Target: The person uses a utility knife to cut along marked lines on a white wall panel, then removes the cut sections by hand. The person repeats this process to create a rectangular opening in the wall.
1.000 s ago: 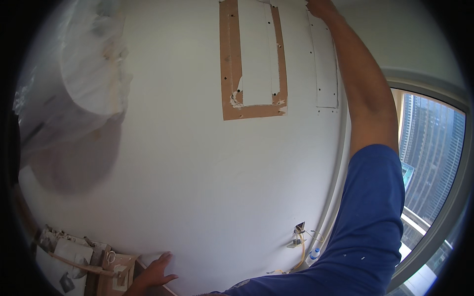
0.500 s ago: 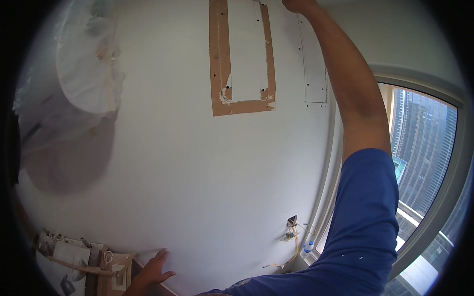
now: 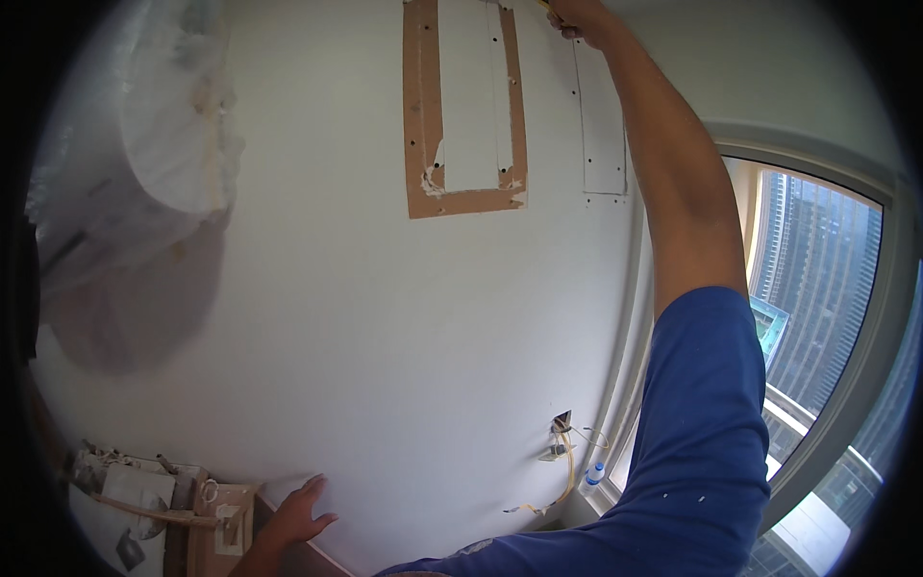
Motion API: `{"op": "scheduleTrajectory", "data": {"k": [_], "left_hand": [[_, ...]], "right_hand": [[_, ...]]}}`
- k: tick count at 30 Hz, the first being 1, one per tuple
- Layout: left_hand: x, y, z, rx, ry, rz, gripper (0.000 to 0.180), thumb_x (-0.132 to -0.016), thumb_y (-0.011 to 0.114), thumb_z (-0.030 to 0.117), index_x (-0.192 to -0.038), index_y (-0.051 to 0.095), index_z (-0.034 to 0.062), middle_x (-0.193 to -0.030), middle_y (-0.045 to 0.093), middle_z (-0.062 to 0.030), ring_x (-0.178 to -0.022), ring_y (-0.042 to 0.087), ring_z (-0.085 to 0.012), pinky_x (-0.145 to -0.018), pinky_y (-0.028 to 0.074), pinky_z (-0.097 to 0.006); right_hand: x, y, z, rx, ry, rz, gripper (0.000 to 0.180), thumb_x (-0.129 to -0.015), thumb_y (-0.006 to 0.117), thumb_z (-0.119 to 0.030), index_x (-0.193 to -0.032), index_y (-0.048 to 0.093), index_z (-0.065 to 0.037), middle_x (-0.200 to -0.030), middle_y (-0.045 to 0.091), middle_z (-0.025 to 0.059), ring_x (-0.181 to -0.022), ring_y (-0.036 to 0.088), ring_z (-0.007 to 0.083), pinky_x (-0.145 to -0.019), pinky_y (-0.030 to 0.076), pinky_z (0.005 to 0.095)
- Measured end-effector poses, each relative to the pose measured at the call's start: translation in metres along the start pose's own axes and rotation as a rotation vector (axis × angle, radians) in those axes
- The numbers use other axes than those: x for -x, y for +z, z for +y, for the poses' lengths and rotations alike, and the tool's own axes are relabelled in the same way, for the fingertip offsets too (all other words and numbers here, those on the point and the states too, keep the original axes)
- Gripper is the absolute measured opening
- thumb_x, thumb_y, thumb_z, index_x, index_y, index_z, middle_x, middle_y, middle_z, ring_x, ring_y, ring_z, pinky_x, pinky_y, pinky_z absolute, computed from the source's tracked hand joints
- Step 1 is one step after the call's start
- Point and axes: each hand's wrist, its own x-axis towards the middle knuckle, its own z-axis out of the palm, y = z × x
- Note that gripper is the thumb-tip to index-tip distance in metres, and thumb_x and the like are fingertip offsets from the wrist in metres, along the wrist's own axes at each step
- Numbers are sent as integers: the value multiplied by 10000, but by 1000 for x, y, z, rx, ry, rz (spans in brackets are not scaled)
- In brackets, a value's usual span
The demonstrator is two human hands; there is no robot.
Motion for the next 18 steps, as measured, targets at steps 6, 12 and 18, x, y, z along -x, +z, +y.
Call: {"op": "scheduleTrajectory", "data": {"k": [6, 12, 18], "left_hand": [[0, -5, 11, -64, 65, 126, 593, -932, 749, 311, -1399, 594, -20, -1419, 629, -223, -1265, 623, -403, -1086, 490, -456], [-16, -19, 27, -89, 110, 275, 393, -937, 744, 244, -1251, 702, 12, -1211, 746, -160, -1090, 711, -348, -957, 558, -436], [-74, -109, 112, -281, 337, 615, 261, -898, 775, 138, -1135, 741, 33, -1101, 767, -131, -994, 736, -312, -876, 576, -419]], "right_hand": [[32, 31, 27, -261, -8, 127, 479, -1120, 464, -284, -1567, 486, -111, -984, 616, 26, -759, 526, 91, -608, 448, 256], [-14, 24, 80, -626, -75, -97, 493, -1118, 483, -288, -1588, 468, -141, -997, 643, 25, -762, 547, 97, -629, 461, 265], [2, 43, 63, -965, -22, -124, 472, -1033, 466, -2, -1487, 569, -84, -791, 627, 66, -574, 537, 139, -460, 431, 293]]}}
